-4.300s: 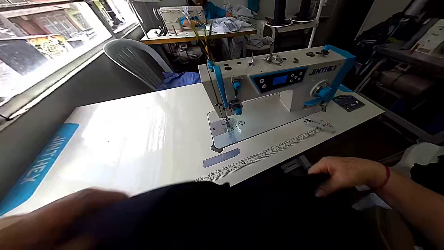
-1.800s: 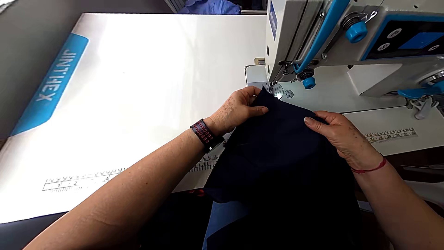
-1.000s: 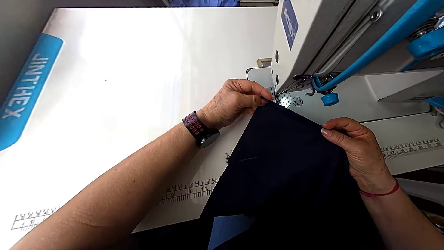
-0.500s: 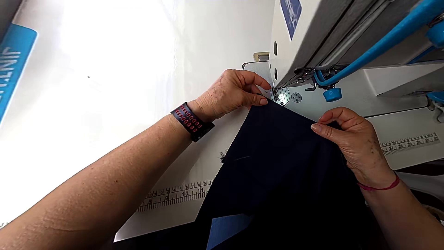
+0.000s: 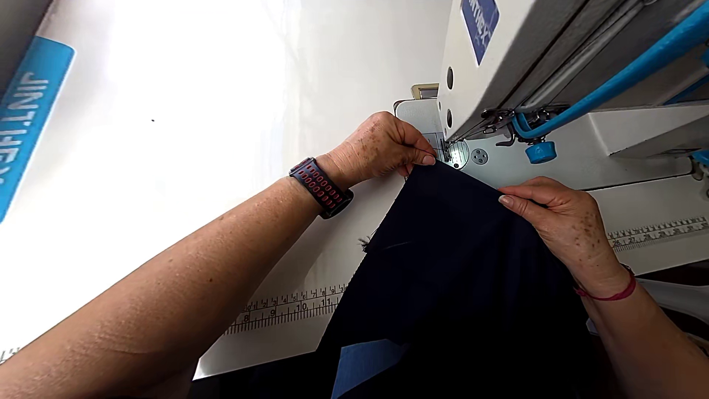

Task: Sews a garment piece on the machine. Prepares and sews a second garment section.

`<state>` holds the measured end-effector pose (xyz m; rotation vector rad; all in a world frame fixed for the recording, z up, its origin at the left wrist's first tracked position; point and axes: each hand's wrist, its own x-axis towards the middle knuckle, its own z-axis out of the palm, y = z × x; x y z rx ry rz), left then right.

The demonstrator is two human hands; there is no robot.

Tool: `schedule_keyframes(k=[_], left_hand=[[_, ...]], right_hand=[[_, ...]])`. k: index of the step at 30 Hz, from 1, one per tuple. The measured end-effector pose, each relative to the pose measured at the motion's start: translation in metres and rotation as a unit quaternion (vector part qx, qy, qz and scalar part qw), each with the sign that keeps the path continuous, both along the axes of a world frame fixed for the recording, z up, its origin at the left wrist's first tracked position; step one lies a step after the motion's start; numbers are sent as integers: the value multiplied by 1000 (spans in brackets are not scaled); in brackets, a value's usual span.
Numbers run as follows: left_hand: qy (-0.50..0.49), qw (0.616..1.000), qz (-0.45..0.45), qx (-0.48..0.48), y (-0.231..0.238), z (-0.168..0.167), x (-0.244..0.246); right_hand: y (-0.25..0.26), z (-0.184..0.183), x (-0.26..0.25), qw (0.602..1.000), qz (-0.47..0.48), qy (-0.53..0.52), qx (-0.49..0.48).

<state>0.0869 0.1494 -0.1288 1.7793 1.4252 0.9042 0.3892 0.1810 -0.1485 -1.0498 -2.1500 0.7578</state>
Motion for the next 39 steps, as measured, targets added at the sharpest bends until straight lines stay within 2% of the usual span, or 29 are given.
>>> schedule_keyframes(k=[3,5,19,34,39], left_hand=[[72,992,-34,99,4,-7,-4],[92,987,-32,127,6,-8,-2],[160,962,-69,209,11,-17,-4],[178,953,-95,226,14,-15,-7],[224,920,-117,300,10,-14,-7]], right_hand=[[-1,1,-1,1000,-9,-9,1],[-2,2,-2,1000,-16,-24,6],[-3,-6,-5,979,28,-96,178],[-2,-10,-5,982,31,-83,169],[-1,-10,-4,977,44,-61,199]])
